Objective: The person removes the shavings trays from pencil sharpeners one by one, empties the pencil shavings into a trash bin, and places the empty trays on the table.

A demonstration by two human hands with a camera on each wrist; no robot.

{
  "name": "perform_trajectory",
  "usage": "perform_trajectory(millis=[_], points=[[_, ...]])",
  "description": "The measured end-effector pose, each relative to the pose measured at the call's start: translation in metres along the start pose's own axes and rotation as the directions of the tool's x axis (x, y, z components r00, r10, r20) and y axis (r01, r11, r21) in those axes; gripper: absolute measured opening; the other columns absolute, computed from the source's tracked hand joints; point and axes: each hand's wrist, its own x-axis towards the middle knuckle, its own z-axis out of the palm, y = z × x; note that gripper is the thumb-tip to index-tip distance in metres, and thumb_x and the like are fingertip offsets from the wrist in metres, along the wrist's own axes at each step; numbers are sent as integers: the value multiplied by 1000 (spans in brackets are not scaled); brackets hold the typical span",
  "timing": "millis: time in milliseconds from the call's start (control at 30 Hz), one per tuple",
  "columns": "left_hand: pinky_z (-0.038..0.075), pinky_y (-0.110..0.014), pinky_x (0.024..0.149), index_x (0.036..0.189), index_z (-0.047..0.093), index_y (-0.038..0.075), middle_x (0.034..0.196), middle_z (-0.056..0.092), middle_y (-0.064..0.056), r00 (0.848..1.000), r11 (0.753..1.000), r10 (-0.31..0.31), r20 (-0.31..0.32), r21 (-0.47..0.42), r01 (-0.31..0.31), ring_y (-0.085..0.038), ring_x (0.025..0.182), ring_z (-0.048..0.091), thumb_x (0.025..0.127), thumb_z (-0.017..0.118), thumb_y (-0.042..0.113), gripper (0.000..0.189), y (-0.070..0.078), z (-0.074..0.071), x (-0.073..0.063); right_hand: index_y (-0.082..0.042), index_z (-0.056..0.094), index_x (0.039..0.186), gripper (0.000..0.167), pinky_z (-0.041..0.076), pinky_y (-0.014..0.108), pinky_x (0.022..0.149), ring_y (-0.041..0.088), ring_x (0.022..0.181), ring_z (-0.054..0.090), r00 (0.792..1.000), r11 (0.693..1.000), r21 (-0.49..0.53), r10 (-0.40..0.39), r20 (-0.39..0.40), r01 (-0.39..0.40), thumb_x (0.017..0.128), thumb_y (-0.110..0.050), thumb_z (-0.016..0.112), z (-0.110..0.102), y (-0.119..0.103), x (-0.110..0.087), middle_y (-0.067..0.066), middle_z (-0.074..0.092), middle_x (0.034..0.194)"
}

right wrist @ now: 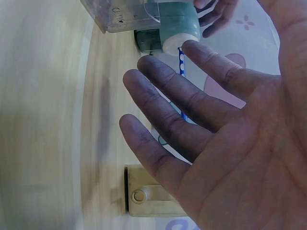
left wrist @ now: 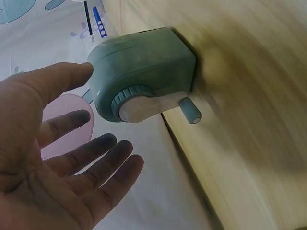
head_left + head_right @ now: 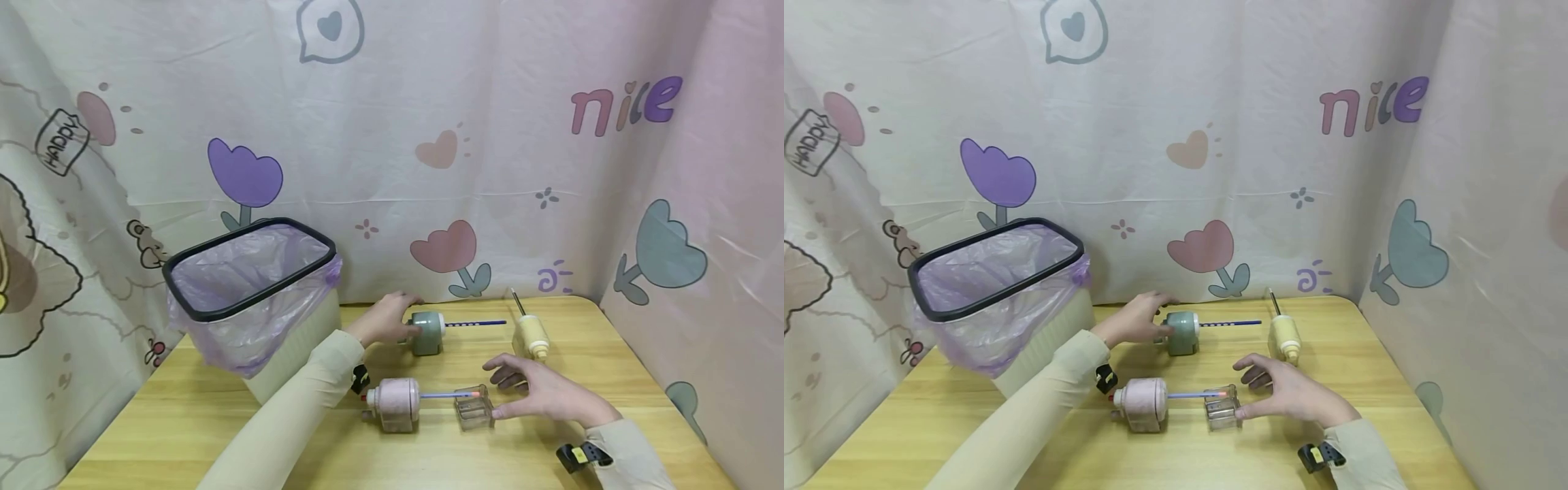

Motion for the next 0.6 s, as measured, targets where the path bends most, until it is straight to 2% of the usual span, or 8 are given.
perform_trajectory(millis=[267, 600], points=[[52, -50, 117, 147, 62, 8, 146, 65, -17, 999, 999, 17, 36, 38, -19, -35, 136, 62, 98, 81, 24, 55, -1, 3, 8, -2, 56, 145, 74, 62, 37, 99, 35, 115, 70, 1000, 1000, -5, 9, -2, -9, 87, -32, 89, 1, -2, 1, 18, 70, 131], [59, -43, 106, 146, 64, 6, 142, 70, -15, 997, 998, 49, 62, 44, -52, -30, 124, 68, 96, 83, 18, 55, 2, 9, 14, 0, 51, 149, 77, 62, 37, 99, 34, 115, 70, 999, 999, 32, 37, -1, -37, 88, -30, 89, 0, -1, 0, 21, 68, 132]])
